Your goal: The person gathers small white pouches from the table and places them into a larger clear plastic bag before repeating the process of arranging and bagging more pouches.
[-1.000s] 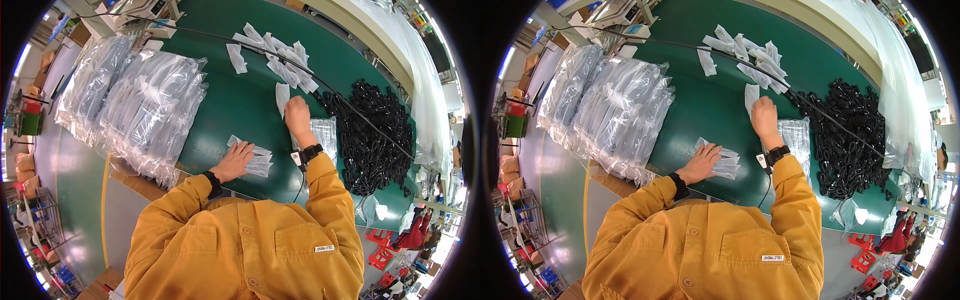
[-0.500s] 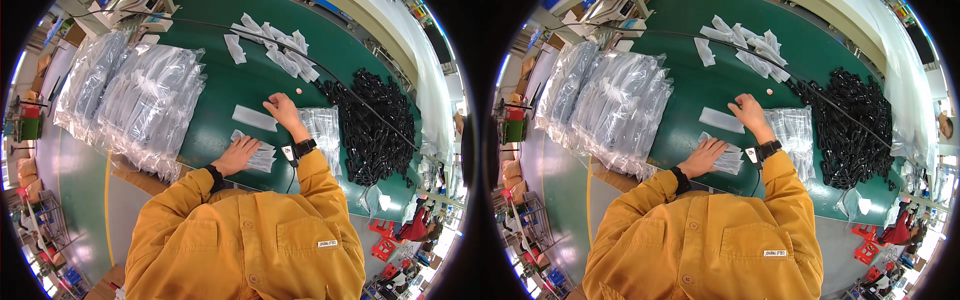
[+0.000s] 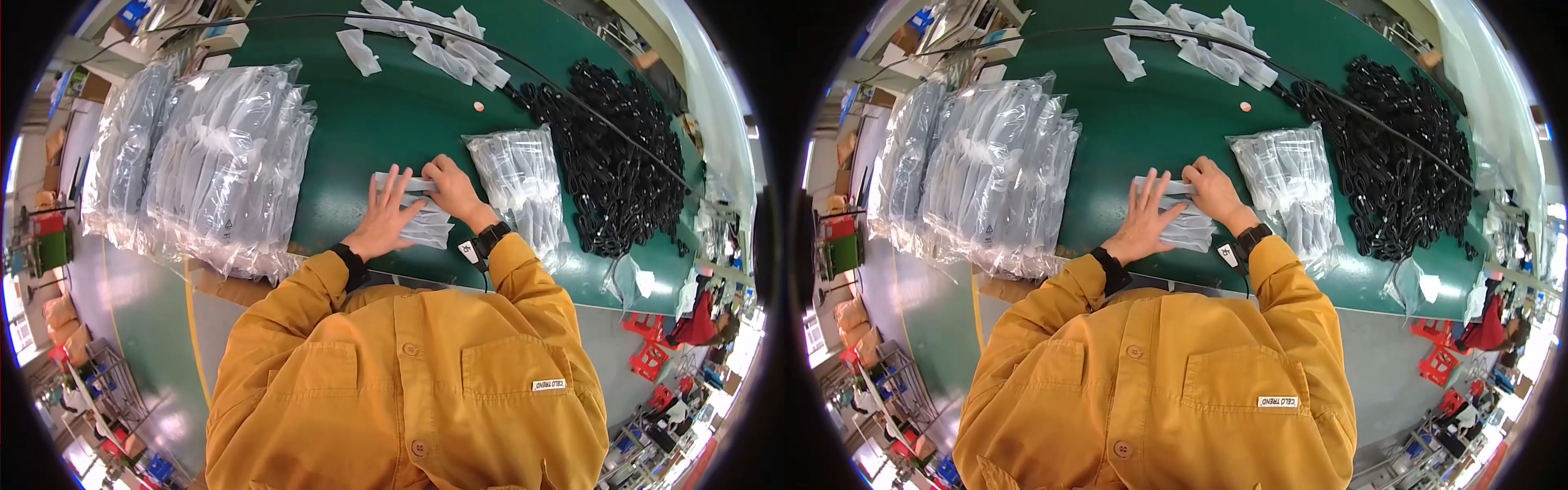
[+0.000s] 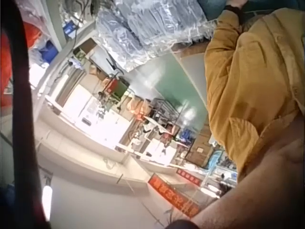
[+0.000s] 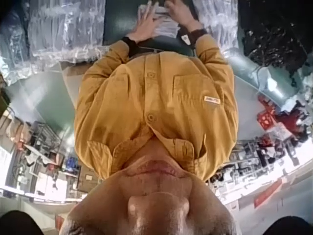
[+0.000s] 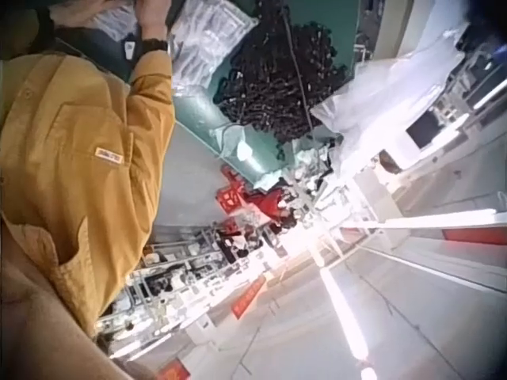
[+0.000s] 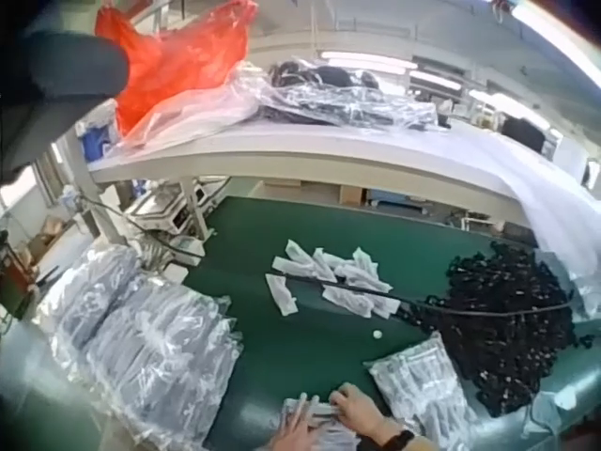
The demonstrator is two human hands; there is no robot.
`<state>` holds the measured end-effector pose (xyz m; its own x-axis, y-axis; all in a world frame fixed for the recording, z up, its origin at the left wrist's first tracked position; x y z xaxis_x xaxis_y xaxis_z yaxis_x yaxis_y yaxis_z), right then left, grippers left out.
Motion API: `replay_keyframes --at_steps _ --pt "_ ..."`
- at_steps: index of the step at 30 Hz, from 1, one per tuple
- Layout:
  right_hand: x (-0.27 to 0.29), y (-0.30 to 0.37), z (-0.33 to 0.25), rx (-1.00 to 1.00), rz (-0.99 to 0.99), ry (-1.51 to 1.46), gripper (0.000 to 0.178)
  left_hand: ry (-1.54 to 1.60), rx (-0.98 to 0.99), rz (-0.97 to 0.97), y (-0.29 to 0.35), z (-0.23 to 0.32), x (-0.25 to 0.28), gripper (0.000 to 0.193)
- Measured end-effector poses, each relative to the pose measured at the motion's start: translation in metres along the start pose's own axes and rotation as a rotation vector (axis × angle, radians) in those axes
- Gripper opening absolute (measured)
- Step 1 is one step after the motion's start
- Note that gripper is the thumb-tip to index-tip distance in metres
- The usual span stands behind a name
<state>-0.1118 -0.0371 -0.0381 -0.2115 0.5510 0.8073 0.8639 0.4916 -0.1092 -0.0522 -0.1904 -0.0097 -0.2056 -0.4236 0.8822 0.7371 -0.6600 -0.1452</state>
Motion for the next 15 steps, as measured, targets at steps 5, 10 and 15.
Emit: replay_keyframes --at_steps 5,10,15 --pt "-0.002 0.026 0.000 -0.035 -0.045 -0.036 0.036 0.086 -0.082 -0.160 -0.002 -0.016 -0.020 0.082" --pt "0.000 0.068 -0.040 -0.049 -0.011 -0.047 0.075 0.143 -0.108 -0.245 -0.001 -0.024 -0.034 0.082" --pt "-0.020 0.080 -0.046 -0.145 0.018 0.115 0.105 0.207 -0.210 -0.196 -0.004 -0.021 -0.027 0.083"
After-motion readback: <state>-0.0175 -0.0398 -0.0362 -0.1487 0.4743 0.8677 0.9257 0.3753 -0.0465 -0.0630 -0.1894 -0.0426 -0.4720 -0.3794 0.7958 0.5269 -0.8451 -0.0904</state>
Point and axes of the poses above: each hand's wrist, its own y-axis away from the middle knuckle, its own x-axis out of the back of the hand, z = x × y, the point moved 5 cm from there along -y, towards the middle knuckle, and after that the axes turned 1 degree about -z, right-handed, at the moved point
